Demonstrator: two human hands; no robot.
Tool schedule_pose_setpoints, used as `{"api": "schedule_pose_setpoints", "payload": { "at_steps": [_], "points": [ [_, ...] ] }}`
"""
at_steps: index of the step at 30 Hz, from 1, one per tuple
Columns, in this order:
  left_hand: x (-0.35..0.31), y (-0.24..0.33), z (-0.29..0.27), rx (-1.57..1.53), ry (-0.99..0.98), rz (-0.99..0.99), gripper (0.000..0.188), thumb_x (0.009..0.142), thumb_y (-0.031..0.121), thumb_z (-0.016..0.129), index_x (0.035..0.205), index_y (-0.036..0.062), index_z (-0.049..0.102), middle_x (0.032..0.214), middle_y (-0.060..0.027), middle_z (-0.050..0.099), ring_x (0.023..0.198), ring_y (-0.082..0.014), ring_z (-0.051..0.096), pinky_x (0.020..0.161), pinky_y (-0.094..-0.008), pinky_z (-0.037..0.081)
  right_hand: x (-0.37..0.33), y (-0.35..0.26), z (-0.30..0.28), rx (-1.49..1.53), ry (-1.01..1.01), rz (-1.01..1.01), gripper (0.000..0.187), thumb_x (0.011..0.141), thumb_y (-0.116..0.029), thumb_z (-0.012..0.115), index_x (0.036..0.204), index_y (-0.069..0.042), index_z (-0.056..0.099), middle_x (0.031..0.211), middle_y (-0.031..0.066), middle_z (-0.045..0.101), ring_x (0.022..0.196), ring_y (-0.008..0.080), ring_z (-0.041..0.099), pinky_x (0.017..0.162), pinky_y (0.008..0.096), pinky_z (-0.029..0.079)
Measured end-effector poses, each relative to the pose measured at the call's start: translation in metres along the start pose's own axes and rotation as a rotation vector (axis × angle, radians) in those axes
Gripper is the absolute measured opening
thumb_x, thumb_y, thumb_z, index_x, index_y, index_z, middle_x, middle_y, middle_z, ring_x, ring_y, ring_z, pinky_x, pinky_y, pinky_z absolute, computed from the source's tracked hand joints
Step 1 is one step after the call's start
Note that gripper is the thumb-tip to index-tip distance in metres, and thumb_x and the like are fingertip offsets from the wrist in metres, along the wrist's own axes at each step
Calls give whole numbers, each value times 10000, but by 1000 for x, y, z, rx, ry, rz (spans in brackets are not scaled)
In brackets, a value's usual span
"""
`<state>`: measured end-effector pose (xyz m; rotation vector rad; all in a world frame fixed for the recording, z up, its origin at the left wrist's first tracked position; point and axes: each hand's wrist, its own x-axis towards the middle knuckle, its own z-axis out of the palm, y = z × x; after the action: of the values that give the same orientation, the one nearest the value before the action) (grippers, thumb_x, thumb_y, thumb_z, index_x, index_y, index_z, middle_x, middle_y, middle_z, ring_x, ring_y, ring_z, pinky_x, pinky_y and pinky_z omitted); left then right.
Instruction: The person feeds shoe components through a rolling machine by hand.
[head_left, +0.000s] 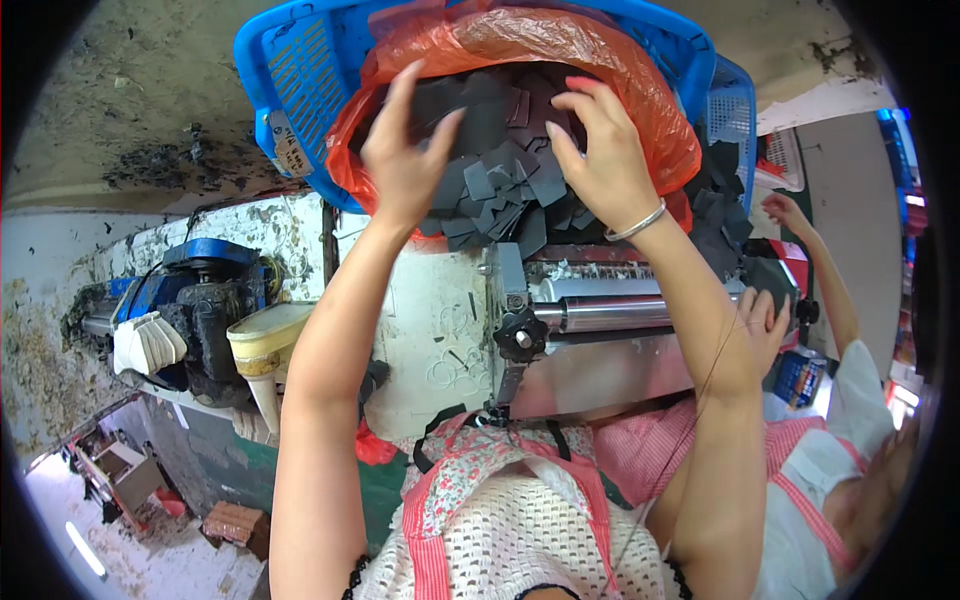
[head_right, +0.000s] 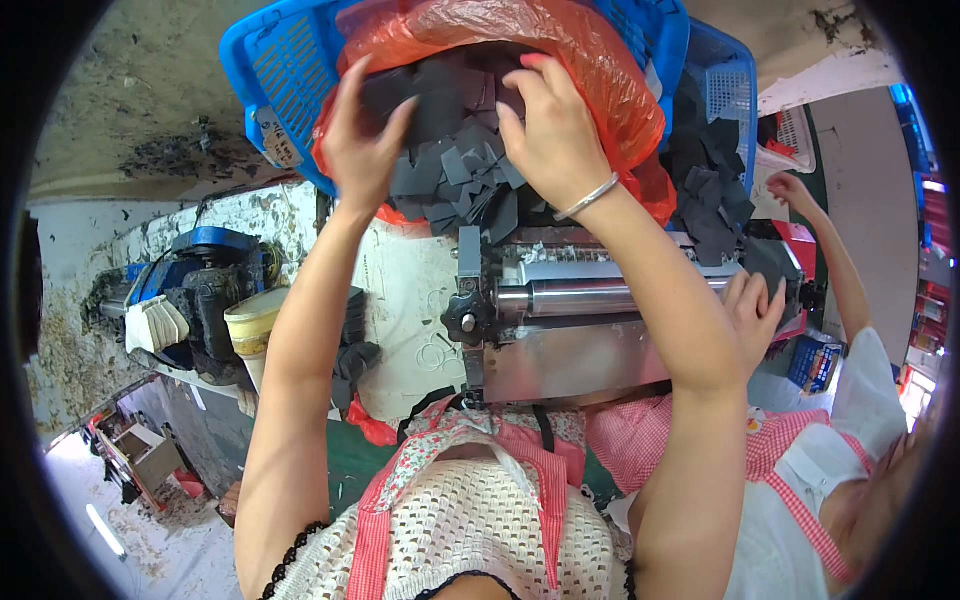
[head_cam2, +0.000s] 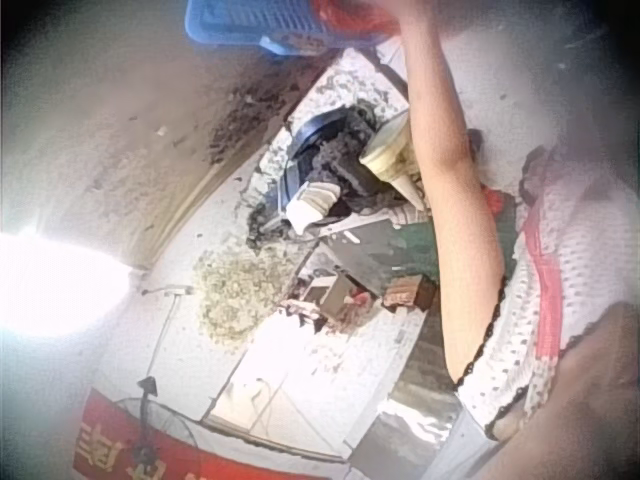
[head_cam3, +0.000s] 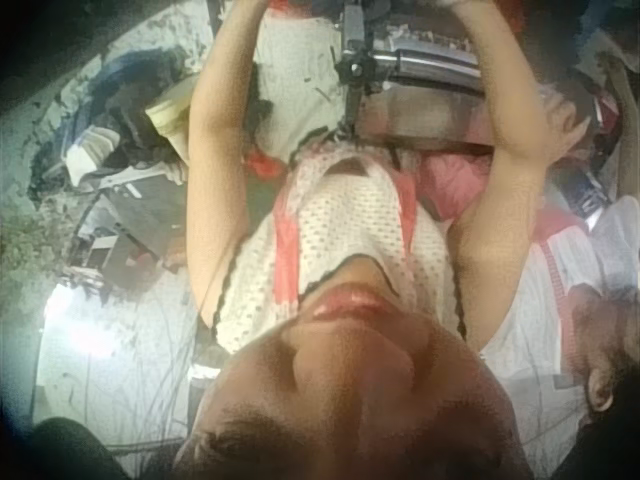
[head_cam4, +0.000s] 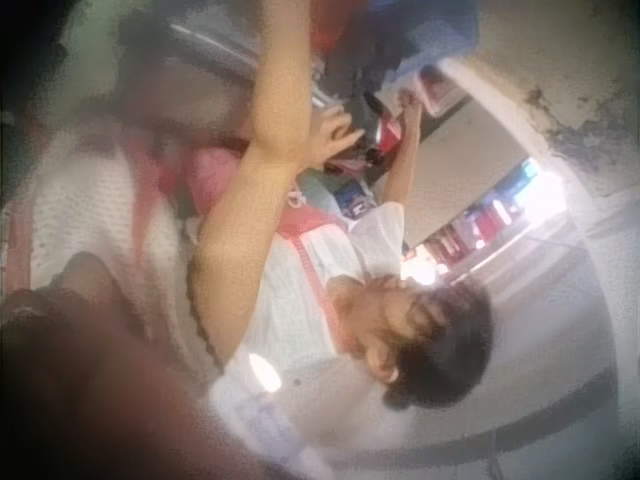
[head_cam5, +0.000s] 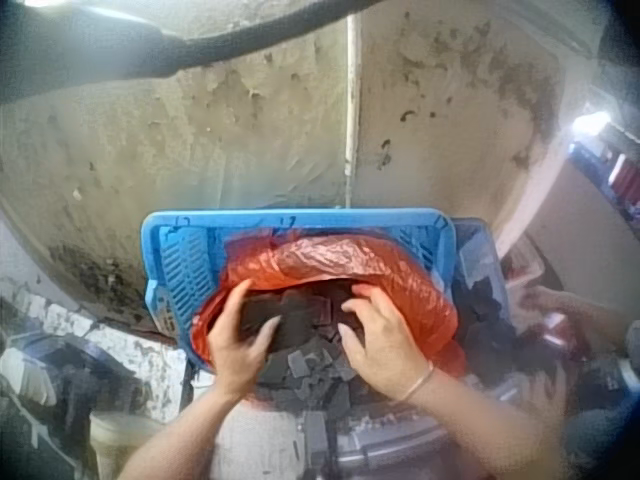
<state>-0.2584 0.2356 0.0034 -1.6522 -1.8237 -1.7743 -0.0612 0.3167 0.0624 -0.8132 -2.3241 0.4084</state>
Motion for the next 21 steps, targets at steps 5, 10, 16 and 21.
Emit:
{"api": "schedule_pose_setpoints", "payload": {
  "at_steps": [5,10,16,21],
  "points": [
    [27,-43,72,320,-81,-22,649,761,289,764,1318,111,482,1277,-311,397,1163,-468,427,970,-498,388,22,-21,-10,41,-3,-82,255,792,-114,662,990,31,593,1137,215,541,1057,367,544,926,407,447],
    [9,-41,71,523,-150,41,614,777,219,705,1326,102,455,1317,-285,369,1223,-443,365,1019,-529,308,-11,6,-5,-281,-298,-67,527,766,-131,694,1248,-62,494,1369,210,408,1209,432,426,958,475,438],
    [-21,-15,39,335,-264,164,584,768,65,638,1314,40,433,1370,-236,365,1267,-420,359,1049,-502,308,-29,68,41,-878,-377,-468,576,806,-178,574,1333,-390,479,1553,92,155,1321,478,282,986,643,329],
    [-49,-4,26,119,-379,172,614,740,65,690,1300,37,442,1394,-227,356,1272,-422,369,1045,-485,339,14,56,47,-834,-133,-437,287,793,-233,541,1076,-239,587,1417,47,415,1196,270,441,913,477,382]
  ]
}}
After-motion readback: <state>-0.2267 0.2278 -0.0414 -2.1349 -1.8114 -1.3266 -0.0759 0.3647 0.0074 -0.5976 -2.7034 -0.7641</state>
